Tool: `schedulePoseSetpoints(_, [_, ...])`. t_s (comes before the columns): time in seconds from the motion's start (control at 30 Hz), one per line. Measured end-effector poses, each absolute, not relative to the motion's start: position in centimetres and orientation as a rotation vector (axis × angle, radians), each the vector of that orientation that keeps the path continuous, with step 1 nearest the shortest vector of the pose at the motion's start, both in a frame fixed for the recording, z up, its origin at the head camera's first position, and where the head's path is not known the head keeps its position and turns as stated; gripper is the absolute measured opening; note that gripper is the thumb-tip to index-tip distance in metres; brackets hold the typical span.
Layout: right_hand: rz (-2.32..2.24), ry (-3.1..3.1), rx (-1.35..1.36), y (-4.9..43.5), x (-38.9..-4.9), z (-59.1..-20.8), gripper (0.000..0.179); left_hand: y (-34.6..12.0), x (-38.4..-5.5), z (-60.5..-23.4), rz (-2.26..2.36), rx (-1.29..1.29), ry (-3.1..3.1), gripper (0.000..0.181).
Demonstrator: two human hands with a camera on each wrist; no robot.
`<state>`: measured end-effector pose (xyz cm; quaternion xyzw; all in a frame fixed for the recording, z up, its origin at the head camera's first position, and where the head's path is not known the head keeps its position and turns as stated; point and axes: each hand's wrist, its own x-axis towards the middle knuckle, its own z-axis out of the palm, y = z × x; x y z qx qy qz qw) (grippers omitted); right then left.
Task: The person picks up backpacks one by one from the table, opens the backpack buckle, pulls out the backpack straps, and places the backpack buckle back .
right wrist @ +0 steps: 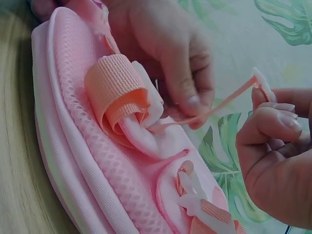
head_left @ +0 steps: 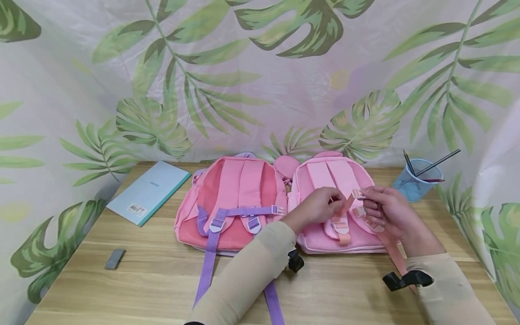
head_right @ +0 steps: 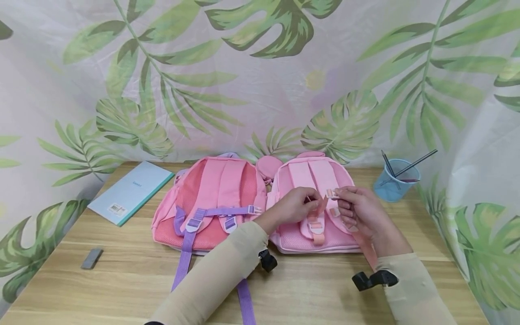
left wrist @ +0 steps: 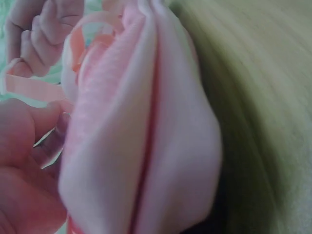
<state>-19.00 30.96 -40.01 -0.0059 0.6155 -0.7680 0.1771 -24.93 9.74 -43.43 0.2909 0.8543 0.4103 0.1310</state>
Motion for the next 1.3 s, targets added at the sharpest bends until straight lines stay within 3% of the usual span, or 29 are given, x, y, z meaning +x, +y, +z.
schedulePoseSetpoints(0.23, [-2.130,1.814,-0.037,31.0,-19.0,-40.1,0.035,9.3,-24.5,-41.7,1.433,0.940,2.425,0.025])
schedulePoseSetpoints(0.5, [-2.086,1.851,-0.060,30.7,-19.0,-40.3,0.035,9.4,-24.1,-40.5,1.242,1.105,2.579,0.029])
schedulePoseSetpoints(0.93, [-2.158,1.620,-0.038,31.5,-18.8,-41.0,0.036,8.9,-24.4,-40.6,1.334,1.176,2.624,0.015])
schedulePoseSetpoints(1.3, [-2.154,1.621,0.004,31.1,-18.8,-41.1,0.032,9.0,-24.5,-40.7,1.397,1.192,2.568,0.015])
